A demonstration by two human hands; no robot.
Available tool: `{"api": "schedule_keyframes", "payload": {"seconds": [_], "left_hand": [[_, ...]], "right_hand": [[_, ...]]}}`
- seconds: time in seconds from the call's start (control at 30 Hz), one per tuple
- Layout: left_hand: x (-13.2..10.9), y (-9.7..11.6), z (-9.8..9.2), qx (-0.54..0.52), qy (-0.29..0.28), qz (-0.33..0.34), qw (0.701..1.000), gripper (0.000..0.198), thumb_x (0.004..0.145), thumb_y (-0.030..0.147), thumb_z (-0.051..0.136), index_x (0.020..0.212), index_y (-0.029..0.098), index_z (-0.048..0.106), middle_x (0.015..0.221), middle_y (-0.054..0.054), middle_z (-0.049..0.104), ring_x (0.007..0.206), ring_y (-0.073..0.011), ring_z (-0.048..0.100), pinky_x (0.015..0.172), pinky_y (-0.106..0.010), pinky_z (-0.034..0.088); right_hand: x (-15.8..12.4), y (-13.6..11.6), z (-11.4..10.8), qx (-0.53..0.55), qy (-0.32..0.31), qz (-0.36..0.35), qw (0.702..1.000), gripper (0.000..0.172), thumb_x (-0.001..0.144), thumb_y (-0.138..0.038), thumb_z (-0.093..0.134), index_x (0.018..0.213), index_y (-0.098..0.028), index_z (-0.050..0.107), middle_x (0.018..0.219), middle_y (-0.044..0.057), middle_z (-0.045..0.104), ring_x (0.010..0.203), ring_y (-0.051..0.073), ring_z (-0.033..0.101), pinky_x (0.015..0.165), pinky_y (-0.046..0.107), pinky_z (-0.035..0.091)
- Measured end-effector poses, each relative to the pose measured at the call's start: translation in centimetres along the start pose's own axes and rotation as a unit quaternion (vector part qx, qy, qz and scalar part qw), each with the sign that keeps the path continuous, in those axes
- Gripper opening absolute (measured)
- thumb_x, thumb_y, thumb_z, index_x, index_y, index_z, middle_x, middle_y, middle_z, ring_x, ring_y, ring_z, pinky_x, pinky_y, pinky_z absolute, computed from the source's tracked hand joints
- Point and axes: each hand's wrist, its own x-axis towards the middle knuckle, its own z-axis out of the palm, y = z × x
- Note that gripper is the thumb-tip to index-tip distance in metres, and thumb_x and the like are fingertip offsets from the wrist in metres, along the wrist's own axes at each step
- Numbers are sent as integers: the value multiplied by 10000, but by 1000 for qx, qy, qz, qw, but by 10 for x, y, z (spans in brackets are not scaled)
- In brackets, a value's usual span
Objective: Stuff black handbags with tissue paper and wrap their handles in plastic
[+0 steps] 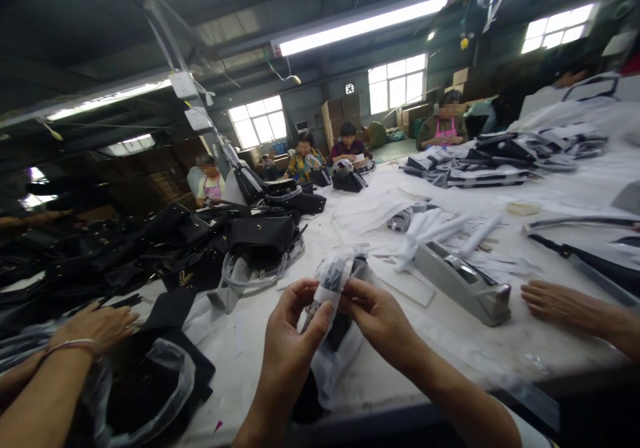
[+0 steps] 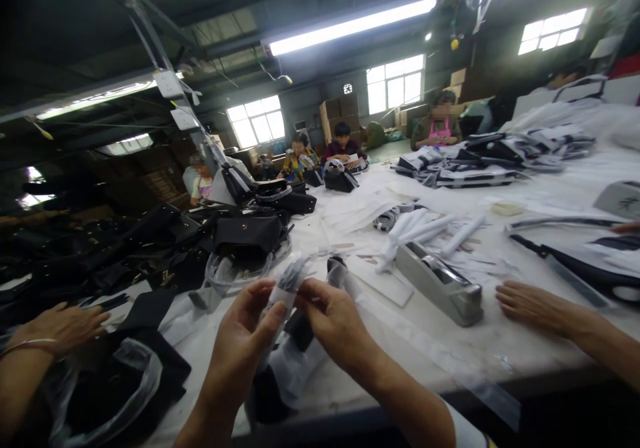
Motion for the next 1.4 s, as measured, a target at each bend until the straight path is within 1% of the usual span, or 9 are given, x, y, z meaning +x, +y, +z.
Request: {"api": "schedule_keyframes", "payload": {"seconds": [0.23,0.33,0.5,0.6,0.7,0.83,1.03,1.27,1.4], "left_hand": [[-1,6,6,-13,34,-14,999,407,754,414,776,1074,203,639,1064,-68,709,959,-218,689,792,-277,558],[-1,10,9,-20,22,-8,1000,399,753,405,776,1071,211,631,1040,-58,711,937,-206,689,788,-271,554],[-4,16,14,-23,39,-23,999,412,757,410,764,1075,200,605,930,-39,712,891,-201,693,764,-263,534],[-4,15,12,-21,28,-45,998,444,754,430,763,1093,197,595,837,-23,703,805,-186,690,697,-245,519],[-2,10,7,-22,23,-49,998,451,764,425,761,1114,201,584,829,-26,700,762,-171,675,651,-229,505],[-5,3,8,-1,18,-16,1000,363,820,356,724,1120,217,575,973,-57,693,874,-187,671,746,-265,532],[-30,0,23,71,60,147,985,294,843,230,685,1129,248,620,1210,-96,607,1180,-274,576,1027,-412,476],[-71,-48,10,165,98,290,938,644,850,243,676,1439,327,429,1457,-125,498,1323,-341,500,1074,-479,458],[-80,-85,-3,163,47,181,969,577,929,470,559,1456,272,433,1398,-151,564,1276,-331,547,1061,-473,463]], "right_hand": [[2,-1,8,38,36,44,998,292,825,-489,702,876,-201,708,895,32,649,824,187,628,701,278,519],[5,2,10,56,37,59,996,304,830,-482,702,914,-191,679,823,21,653,803,187,637,699,283,514],[13,11,9,-8,69,34,997,340,825,-420,718,1088,-228,619,983,38,698,813,193,674,622,265,509],[14,8,6,-30,64,43,997,338,817,-422,719,1091,-237,648,993,51,712,869,225,682,721,323,554],[7,-5,4,58,11,61,996,347,834,-420,698,1125,-231,675,1062,68,716,1044,269,658,946,415,525],[-6,-20,5,169,-35,111,979,413,891,-444,633,1246,-232,639,1224,91,679,1210,289,587,1085,465,427],[-13,-15,8,123,39,144,981,511,802,-502,718,1237,-246,640,1257,123,671,1206,333,594,999,466,511],[-25,0,-10,100,102,175,974,513,857,-487,627,1330,-288,596,1184,132,714,1059,365,685,855,465,595],[-18,1,-17,103,168,173,965,539,798,-478,707,1298,-296,619,1188,134,713,1055,356,690,857,450,606]]}}
